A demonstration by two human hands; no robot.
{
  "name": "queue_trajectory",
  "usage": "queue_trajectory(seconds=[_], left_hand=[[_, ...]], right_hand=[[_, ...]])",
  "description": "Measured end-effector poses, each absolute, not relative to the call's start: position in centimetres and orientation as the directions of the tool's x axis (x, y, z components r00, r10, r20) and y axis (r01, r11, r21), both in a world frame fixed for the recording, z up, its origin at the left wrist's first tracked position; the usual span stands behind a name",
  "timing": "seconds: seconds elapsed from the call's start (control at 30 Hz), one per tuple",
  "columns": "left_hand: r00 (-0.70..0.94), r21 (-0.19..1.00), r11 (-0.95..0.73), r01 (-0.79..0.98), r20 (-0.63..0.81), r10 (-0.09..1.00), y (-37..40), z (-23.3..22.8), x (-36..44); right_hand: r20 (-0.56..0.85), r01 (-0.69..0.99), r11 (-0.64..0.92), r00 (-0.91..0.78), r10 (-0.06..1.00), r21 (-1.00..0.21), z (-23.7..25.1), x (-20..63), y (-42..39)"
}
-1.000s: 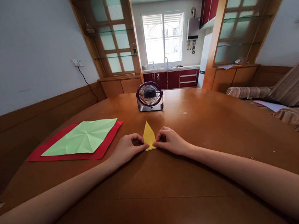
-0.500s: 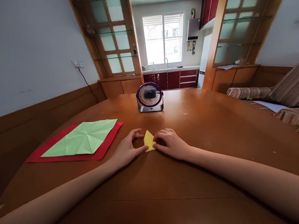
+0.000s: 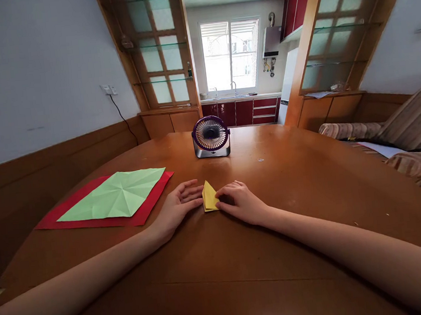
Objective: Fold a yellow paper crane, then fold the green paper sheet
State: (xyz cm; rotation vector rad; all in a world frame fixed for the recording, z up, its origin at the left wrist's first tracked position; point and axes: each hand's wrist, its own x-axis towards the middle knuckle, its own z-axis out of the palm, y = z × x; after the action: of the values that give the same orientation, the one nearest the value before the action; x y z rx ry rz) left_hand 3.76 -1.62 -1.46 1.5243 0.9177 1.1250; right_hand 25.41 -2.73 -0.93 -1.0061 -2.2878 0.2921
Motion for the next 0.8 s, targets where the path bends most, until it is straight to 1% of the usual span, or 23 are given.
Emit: queue_trajectory(seconds=[0.13, 0.23, 0.3, 0.37, 0.43, 0.5, 0.67, 0.73, 0.8], left_hand=[[0.224, 0.972, -0.231, -0.042, 0.234, 0.946, -2.0, -1.3, 4.1], [0.203, 0.954, -0.297, -0.025, 0.296, 0.933, -2.2, -1.4, 4.3], [0.197, 0.935, -0.354, -0.011, 0.349, 0.916, -2.3, -1.4, 4.5], [0.191, 0.923, -0.385, -0.025, 0.382, 0.904, -2.5, -1.3, 4.6], [0.179, 0.919, -0.387, -0.068, 0.393, 0.902, -2.6, -1.2, 4.7], [0.164, 0.917, -0.38, -0.123, 0.396, 0.903, -2.7, -0.9, 4.8], [0.142, 0.905, -0.366, -0.217, 0.4, 0.906, -3.0, -0.5, 5.0], [0.142, 0.907, -0.35, -0.233, 0.388, 0.911, -3.0, -0.5, 5.1], [0.123, 0.916, -0.324, -0.238, 0.36, 0.925, -2.9, -0.5, 5.1]], right_hand=[[0.451, 0.523, 0.672, -0.499, 0.74, -0.523, -0.6, 25.3, -3.0], [0.455, 0.433, 0.67, -0.503, 0.735, -0.603, -0.6, 25.2, -3.1], [0.437, 0.347, 0.616, -0.471, 0.767, -0.707, -0.8, 25.2, -3.0], [0.398, 0.25, 0.524, -0.416, 0.818, -0.814, -1.1, 25.1, -2.7], [0.355, 0.171, 0.435, -0.36, 0.863, -0.884, -1.3, 25.0, -2.3], [0.316, 0.119, 0.371, -0.329, 0.89, -0.921, -1.5, 24.9, -2.1], [0.171, 0.01, 0.186, -0.351, 0.92, -0.982, -1.0, 24.5, -2.3], [0.122, -0.035, 0.117, -0.326, 0.938, -0.993, -0.8, 24.5, -2.5], [0.104, -0.074, 0.087, -0.281, 0.954, -0.993, -0.7, 24.5, -2.5]])
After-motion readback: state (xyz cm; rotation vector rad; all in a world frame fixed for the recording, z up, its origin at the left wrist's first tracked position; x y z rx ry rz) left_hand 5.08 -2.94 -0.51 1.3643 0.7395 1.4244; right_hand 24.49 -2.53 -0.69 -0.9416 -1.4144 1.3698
